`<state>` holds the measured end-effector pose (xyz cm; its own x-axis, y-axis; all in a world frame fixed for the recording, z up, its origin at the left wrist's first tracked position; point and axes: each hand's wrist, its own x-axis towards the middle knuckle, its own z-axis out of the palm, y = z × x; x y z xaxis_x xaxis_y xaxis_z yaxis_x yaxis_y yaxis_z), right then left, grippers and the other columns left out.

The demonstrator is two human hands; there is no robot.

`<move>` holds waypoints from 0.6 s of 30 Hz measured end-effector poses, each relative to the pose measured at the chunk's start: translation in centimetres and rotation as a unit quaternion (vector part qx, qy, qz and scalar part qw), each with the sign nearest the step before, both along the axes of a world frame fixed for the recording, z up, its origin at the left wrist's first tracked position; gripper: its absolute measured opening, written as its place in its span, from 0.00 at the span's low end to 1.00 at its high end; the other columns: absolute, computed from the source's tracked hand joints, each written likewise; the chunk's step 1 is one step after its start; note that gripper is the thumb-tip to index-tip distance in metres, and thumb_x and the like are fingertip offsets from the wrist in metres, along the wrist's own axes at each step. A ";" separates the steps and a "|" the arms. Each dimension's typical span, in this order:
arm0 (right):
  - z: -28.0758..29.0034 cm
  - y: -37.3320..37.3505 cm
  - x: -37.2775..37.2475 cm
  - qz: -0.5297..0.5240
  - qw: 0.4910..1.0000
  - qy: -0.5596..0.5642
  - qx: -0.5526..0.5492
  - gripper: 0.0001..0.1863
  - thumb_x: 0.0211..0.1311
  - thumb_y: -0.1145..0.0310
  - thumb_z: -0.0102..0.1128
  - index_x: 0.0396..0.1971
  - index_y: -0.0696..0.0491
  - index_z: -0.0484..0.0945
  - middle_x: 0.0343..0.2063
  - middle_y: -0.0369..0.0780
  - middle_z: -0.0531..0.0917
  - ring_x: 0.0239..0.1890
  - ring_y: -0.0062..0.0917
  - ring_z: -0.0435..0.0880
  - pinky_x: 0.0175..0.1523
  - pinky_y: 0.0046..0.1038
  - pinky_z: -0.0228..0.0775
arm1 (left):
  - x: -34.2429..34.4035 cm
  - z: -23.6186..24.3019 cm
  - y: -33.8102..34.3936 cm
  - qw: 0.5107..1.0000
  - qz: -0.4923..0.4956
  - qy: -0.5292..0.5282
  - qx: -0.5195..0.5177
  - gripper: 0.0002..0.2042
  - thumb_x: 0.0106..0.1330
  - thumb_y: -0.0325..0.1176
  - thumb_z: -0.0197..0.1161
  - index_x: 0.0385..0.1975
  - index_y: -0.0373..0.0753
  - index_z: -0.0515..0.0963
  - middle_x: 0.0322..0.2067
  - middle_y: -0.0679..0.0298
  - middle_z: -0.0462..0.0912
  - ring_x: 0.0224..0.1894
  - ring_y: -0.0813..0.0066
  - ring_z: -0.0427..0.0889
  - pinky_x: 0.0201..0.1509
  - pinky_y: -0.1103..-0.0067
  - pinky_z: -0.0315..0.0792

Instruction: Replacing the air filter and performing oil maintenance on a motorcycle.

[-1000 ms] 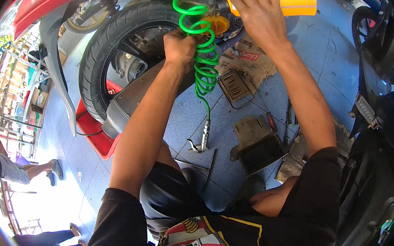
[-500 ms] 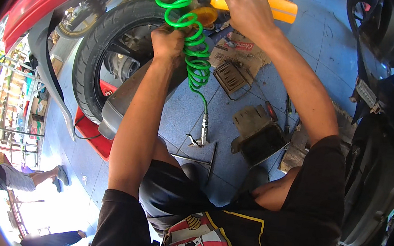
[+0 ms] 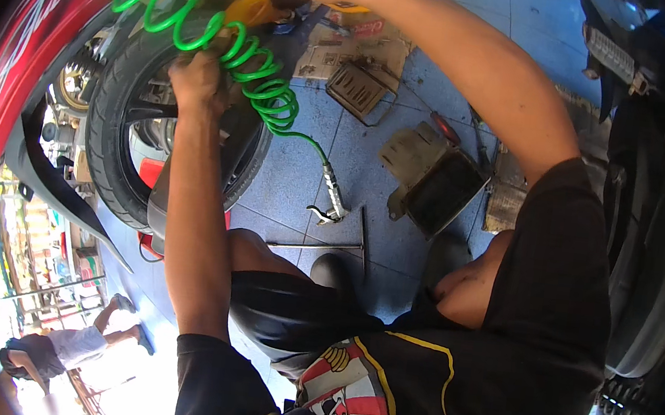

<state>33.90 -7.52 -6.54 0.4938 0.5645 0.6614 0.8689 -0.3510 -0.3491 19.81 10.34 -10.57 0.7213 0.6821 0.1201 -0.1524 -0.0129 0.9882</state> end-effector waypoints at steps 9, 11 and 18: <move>0.7 0.3 1.5 0.063 0.997 -0.048 -0.018 0.20 0.43 0.66 0.69 0.38 0.60 0.82 0.36 0.52 0.84 0.42 0.44 0.83 0.47 0.42 0.74 | 0.3 0.0 1.7 0.999 -0.023 0.025 0.037 0.14 0.65 0.23 0.61 0.50 0.35 0.74 0.42 0.57 0.82 0.43 0.62 0.83 0.52 0.68 0.76; 0.2 0.0 1.6 0.066 0.996 -0.025 -0.046 0.19 0.44 0.66 0.68 0.38 0.60 0.82 0.37 0.52 0.83 0.43 0.44 0.83 0.48 0.42 0.73 | 0.7 -0.1 1.8 0.997 -0.024 0.047 0.061 0.16 0.67 0.24 0.59 0.54 0.35 0.71 0.45 0.57 0.81 0.47 0.61 0.82 0.55 0.67 0.75; -0.1 -0.6 1.9 0.059 0.997 -0.051 -0.022 0.16 0.47 0.67 0.65 0.37 0.58 0.83 0.40 0.50 0.83 0.48 0.45 0.79 0.53 0.43 0.68 | 0.8 -0.4 2.6 0.997 -0.045 0.032 0.055 0.13 0.67 0.24 0.58 0.50 0.34 0.74 0.43 0.57 0.81 0.48 0.60 0.81 0.57 0.66 0.74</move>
